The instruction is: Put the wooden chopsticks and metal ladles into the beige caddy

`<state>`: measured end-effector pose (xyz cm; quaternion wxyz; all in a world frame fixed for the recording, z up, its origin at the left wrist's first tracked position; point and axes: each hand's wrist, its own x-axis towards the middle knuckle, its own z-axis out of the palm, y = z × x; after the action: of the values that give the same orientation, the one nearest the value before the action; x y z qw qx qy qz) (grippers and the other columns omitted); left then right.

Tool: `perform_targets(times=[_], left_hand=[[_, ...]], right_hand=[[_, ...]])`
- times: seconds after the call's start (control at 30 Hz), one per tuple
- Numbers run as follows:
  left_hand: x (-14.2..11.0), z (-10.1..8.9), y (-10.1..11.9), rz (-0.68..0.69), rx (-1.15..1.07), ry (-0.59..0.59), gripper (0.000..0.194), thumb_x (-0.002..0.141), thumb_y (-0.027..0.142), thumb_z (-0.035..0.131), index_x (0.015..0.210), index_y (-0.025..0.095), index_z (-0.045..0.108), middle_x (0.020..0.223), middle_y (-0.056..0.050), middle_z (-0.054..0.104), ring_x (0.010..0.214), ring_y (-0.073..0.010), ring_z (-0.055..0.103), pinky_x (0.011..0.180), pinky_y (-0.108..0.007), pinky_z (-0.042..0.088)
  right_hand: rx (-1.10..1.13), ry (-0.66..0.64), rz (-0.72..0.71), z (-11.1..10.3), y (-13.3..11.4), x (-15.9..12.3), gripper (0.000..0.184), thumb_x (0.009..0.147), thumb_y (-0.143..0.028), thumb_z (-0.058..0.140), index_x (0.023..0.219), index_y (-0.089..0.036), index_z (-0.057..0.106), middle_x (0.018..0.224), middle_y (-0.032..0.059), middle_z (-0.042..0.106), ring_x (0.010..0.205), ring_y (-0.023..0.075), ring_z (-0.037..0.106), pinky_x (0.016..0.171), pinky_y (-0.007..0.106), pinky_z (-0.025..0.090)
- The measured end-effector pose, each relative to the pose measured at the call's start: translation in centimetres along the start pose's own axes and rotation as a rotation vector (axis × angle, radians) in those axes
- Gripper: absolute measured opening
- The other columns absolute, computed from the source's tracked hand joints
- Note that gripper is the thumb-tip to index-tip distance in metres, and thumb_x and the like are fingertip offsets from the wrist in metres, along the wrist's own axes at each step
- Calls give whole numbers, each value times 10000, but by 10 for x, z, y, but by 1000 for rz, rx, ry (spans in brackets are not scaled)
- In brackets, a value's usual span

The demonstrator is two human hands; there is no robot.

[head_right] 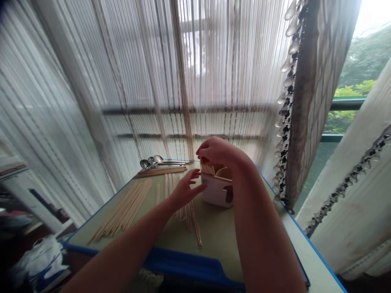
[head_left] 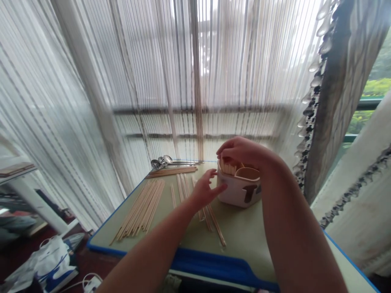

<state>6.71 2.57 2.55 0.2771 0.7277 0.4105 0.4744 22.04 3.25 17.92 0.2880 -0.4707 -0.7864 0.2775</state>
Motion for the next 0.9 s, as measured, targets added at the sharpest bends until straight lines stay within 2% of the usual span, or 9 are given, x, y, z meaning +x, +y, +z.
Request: perform_targets(times=[0.23,0.43,0.67,0.73,0.8,0.83,0.9], left_hand=[[1,-1,1,5,-10,-4,605,710,450,662,1207,175,451,1206,-132,543,1098,-245,526,853,-393,472],[1,-2,3,11,-1,-3,597,715,451,657,1203,171,457,1202,-136,547,1090,-243,529,848,-392,474],[-6,0,9,21,-6,-16,620,698,452,672,1209,178,452,1185,-132,553,1078,-246,530,833,-396,478],[-10,-2,16,53,16,38,620,696,452,674,1208,179,455,1186,-135,547,1065,-245,530,834,-399,474],[-15,-8,29,112,60,169,588,712,451,659,1195,176,466,1182,-137,543,1045,-236,528,843,-395,465],[-17,-13,36,144,83,246,563,729,452,642,1187,173,472,1167,-135,548,1029,-227,528,845,-387,462],[-20,-28,51,178,115,318,522,753,464,612,1162,164,491,1106,-122,573,957,-198,546,814,-354,471]], right_hand=[[-122,4,-67,-2,-1,1,110,714,-253,611,735,-206,708,665,3,682,573,104,601,505,196,451],[-198,-33,-30,-5,-5,-3,133,715,-251,590,743,-214,714,631,0,669,498,92,561,448,198,406],[-248,-56,-52,-6,0,-9,147,713,-273,594,781,-242,720,646,-6,664,518,102,560,481,219,417],[-312,-33,-73,-4,-4,-12,153,722,-281,584,774,-242,722,635,-7,661,510,106,553,481,227,410],[-390,32,-83,-1,-14,-16,151,726,-271,580,752,-236,725,619,-3,659,508,113,552,492,240,405],[-427,81,-90,2,-21,-19,148,726,-258,582,741,-233,726,607,1,656,508,118,551,502,249,403],[-476,186,-119,8,-33,-25,140,723,-240,591,738,-232,731,602,11,655,520,130,555,532,269,401]])
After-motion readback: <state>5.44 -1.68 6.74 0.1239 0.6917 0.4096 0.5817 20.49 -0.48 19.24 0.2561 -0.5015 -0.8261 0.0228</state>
